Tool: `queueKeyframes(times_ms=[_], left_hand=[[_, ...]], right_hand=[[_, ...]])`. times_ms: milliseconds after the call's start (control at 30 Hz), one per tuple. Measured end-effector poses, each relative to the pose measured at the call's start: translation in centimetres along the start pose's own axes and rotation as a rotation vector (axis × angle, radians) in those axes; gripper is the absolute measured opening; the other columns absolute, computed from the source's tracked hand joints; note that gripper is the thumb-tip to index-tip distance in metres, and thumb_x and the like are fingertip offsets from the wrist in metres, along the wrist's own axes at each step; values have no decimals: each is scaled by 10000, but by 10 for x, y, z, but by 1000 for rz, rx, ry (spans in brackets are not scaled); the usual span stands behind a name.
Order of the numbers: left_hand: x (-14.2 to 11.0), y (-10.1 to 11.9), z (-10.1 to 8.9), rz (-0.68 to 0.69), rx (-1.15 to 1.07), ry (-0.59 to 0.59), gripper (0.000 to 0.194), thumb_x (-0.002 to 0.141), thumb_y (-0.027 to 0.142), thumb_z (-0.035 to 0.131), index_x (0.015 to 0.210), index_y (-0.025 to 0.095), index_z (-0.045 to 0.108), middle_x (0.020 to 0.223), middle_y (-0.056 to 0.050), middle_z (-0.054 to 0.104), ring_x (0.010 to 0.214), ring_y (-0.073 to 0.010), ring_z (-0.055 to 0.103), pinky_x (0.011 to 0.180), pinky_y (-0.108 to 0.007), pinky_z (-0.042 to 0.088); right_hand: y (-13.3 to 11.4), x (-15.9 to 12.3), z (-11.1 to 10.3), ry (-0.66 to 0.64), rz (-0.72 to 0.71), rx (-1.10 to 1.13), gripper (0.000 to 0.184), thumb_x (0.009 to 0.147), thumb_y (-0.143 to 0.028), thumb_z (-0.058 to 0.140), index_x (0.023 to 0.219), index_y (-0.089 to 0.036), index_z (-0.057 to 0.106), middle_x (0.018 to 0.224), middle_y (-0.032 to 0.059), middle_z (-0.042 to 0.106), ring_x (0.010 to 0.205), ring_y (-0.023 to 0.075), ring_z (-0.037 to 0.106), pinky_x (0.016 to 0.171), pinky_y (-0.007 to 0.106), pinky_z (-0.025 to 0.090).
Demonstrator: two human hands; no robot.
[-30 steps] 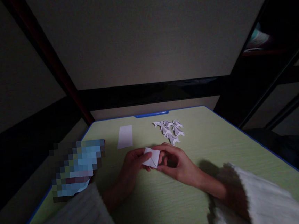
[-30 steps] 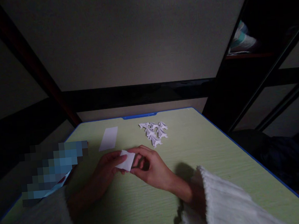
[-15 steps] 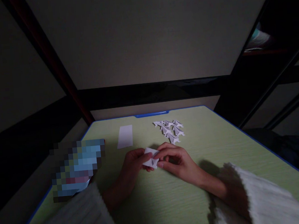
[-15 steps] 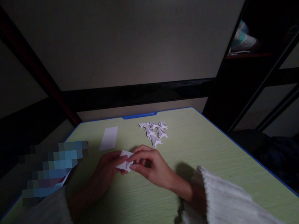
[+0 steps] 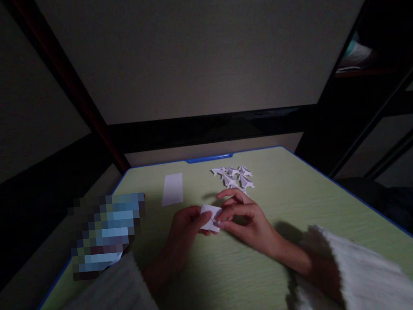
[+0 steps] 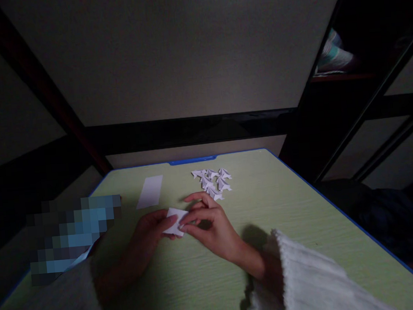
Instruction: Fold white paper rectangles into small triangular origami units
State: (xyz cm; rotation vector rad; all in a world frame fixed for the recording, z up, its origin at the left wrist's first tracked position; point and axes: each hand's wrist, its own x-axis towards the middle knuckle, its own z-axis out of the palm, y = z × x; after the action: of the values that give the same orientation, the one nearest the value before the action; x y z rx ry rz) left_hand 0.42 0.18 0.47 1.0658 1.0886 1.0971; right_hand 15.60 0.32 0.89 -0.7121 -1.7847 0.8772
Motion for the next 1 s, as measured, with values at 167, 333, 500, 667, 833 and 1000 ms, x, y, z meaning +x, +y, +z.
queueKeyframes(times_ms=[167,333,500,667,833,1000], left_hand=[[-2,2,1,-2,22,33,140,555,257,633,593,122,620,535,-5,623,500,-120,551,482,-208,411],[-3,2,1,-34,33,29,162,557,279,633,600,124,626,548,-11,632,529,-124,555,511,-216,425],[-4,1,2,-21,49,7,141,563,263,634,601,127,629,553,5,625,552,-121,551,525,-208,428],[-4,3,4,10,89,25,141,563,245,628,497,124,596,464,17,582,479,-104,514,480,-192,393],[-5,2,5,-9,144,-27,119,578,239,622,567,121,638,526,-8,635,509,-119,547,496,-198,397],[-5,-1,4,14,196,-52,160,611,274,612,615,117,647,566,-17,651,542,-132,570,519,-208,412]], right_hand=[[0,2,1,27,3,19,93,676,-146,599,663,-225,646,936,38,495,831,157,488,695,319,437],[2,4,1,58,109,128,59,662,-161,602,618,-193,622,899,45,499,839,155,481,611,256,423],[8,4,3,69,327,317,64,654,-195,602,605,-156,589,729,11,545,612,91,481,534,216,377],[7,2,5,169,464,410,81,589,-173,637,549,-135,578,612,-16,549,515,64,443,477,191,340],[5,4,7,165,476,395,67,567,-160,640,544,-126,586,583,-17,550,473,55,427,452,190,329],[8,3,8,176,508,447,63,541,-132,639,525,-124,578,569,-22,552,479,55,440,468,190,332]])
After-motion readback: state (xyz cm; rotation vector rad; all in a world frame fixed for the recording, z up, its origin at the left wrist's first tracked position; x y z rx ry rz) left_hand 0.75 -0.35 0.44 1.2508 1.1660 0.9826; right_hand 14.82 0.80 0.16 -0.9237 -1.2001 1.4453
